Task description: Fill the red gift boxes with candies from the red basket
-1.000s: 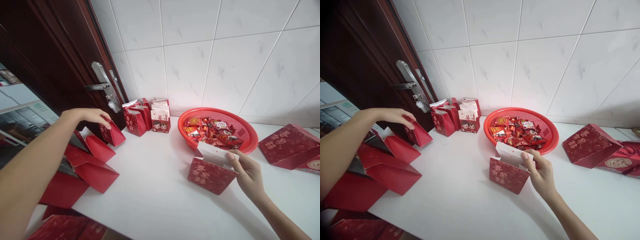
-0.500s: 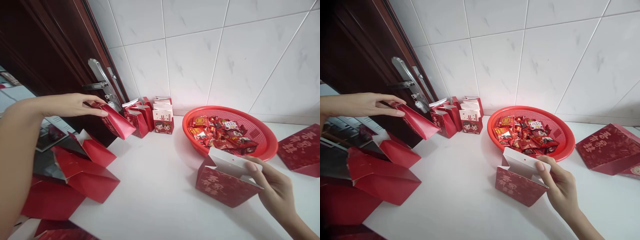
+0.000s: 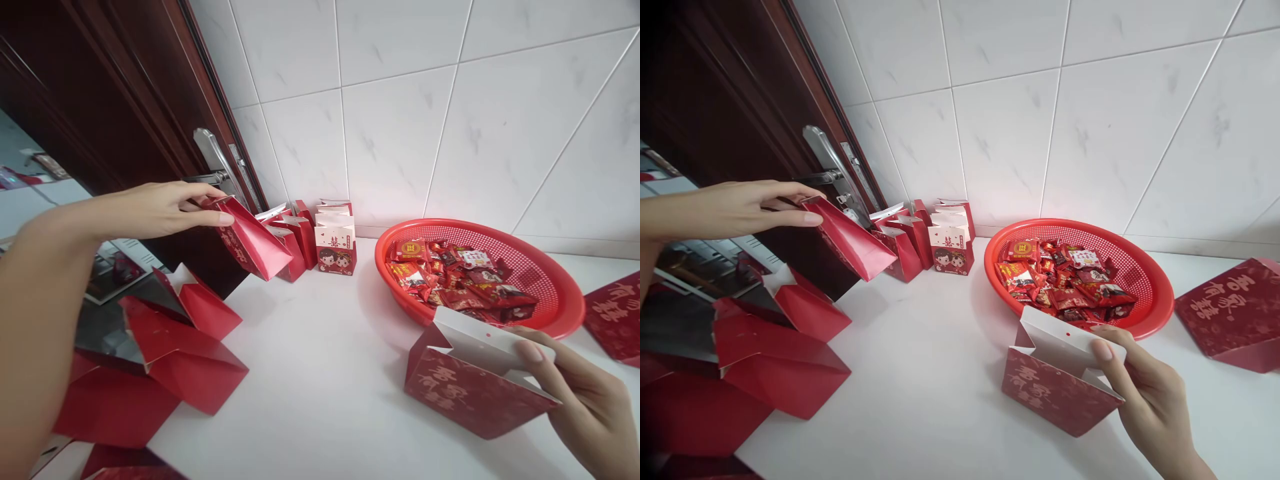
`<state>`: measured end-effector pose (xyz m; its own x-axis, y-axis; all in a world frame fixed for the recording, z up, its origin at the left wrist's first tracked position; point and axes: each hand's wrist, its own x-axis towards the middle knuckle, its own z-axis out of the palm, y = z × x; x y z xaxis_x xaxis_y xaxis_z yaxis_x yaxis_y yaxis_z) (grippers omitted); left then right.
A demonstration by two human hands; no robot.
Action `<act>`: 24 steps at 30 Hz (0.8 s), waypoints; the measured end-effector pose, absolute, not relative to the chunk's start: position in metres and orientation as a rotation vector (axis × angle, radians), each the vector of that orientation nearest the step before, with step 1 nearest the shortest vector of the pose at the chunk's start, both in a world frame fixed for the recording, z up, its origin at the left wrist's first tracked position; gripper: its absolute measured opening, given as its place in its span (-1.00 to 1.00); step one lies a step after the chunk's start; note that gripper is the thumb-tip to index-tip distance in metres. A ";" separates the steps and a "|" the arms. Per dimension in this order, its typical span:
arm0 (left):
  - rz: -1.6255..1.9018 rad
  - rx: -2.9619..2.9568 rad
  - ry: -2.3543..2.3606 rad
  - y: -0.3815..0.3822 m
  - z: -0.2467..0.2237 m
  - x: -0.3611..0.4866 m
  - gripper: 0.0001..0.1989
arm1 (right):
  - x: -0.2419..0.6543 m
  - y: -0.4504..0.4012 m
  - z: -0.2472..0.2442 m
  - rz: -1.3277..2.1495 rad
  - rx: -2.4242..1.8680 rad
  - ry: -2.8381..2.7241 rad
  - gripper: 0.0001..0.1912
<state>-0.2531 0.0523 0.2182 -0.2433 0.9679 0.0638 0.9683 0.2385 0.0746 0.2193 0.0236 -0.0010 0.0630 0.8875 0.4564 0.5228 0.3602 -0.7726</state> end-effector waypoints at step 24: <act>0.012 -2.149 -2.222 0.037 0.205 -0.184 -0.30 | 0.224 0.021 -0.006 0.503 -1.409 -1.493 -0.50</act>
<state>-0.1839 0.0365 0.2055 -0.0326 0.9990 0.0310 0.9986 0.0338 -0.0405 0.2243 0.0211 -0.0064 0.1573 0.9178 0.3645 0.5104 0.2404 -0.8256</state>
